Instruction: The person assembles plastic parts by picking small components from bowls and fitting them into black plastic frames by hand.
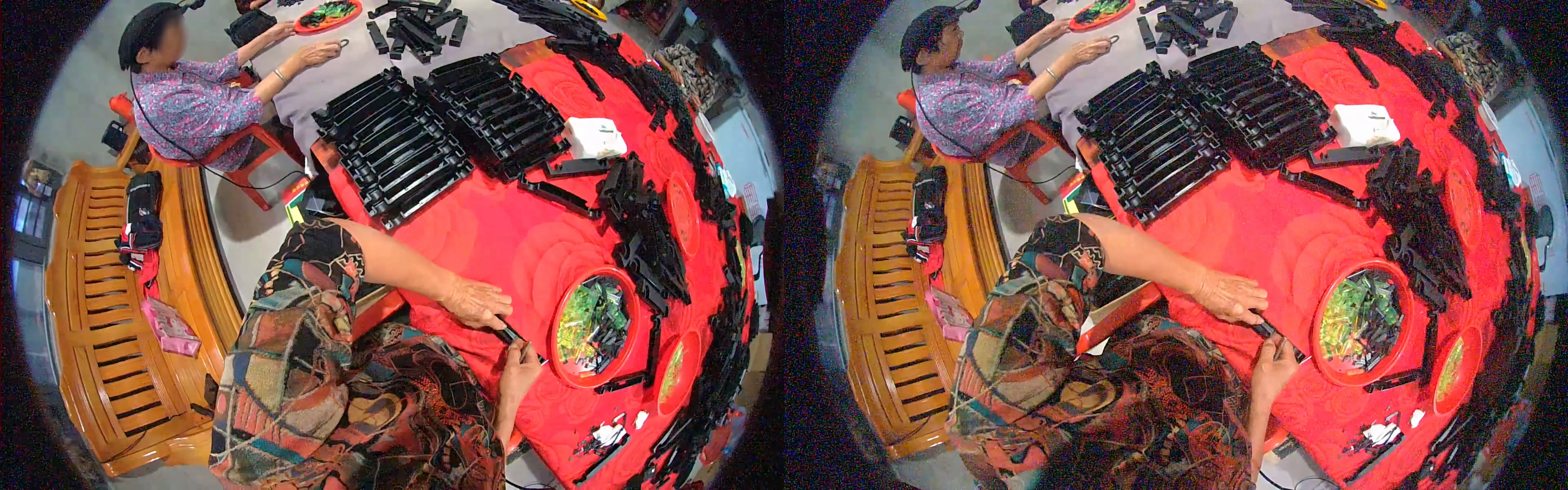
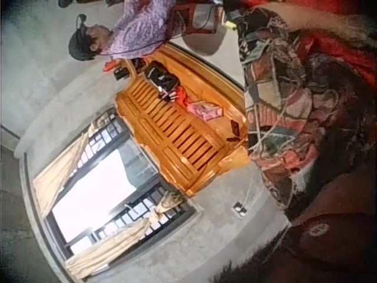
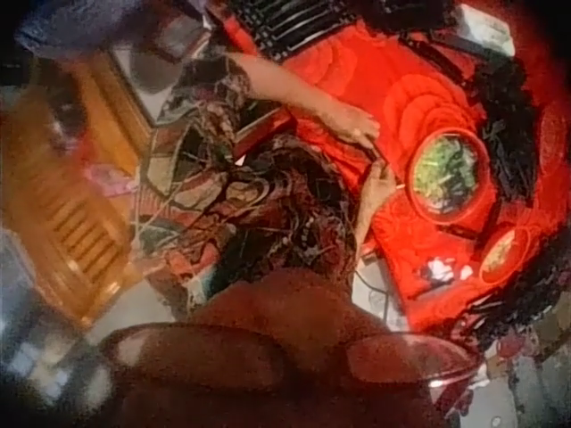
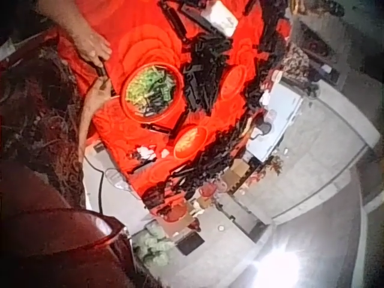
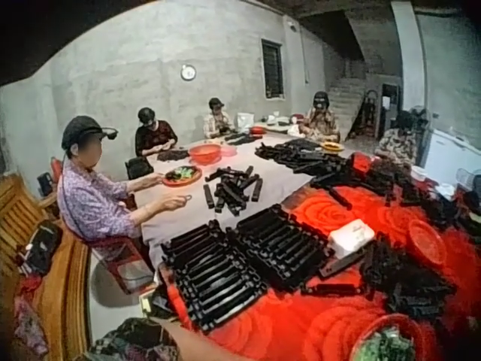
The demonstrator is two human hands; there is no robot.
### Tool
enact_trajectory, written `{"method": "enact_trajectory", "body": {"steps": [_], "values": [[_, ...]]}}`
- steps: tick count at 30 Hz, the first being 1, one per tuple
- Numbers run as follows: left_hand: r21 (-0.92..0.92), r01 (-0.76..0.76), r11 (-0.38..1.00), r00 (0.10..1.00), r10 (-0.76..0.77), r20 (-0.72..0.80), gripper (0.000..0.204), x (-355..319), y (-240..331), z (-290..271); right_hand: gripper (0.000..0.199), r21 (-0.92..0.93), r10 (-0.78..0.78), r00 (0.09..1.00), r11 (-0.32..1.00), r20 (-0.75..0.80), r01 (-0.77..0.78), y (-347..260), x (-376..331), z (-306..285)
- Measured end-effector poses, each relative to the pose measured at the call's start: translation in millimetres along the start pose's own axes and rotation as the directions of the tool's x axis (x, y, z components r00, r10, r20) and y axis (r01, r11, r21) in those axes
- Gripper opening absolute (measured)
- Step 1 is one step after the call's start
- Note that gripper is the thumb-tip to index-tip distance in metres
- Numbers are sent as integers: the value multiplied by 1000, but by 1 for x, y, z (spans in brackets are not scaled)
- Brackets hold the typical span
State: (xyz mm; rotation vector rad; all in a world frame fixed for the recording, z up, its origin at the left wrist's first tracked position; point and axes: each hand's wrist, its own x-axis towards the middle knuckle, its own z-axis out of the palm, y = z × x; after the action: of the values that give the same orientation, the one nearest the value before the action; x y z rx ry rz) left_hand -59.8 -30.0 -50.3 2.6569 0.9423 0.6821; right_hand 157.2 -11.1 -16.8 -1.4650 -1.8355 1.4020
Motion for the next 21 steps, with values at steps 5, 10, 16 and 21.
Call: {"method": "enact_trajectory", "body": {"steps": [5,10,16,21], "values": [[19,74,997,996,-73,-49,18,0,7,0,17,-113,-84,996,990,17,85,-12,-5,-3],[62,10,998,992,-2,-123,32,-1,5,2,25,-216,-357,922,922,-149,322,1,-14,5],[21,28,999,997,-27,-72,32,4,7,-9,34,-401,-276,961,877,33,266,-17,-17,11],[6,64,998,998,-64,6,29,4,7,-7,40,-547,-319,934,758,164,355,-6,-13,8]]}}
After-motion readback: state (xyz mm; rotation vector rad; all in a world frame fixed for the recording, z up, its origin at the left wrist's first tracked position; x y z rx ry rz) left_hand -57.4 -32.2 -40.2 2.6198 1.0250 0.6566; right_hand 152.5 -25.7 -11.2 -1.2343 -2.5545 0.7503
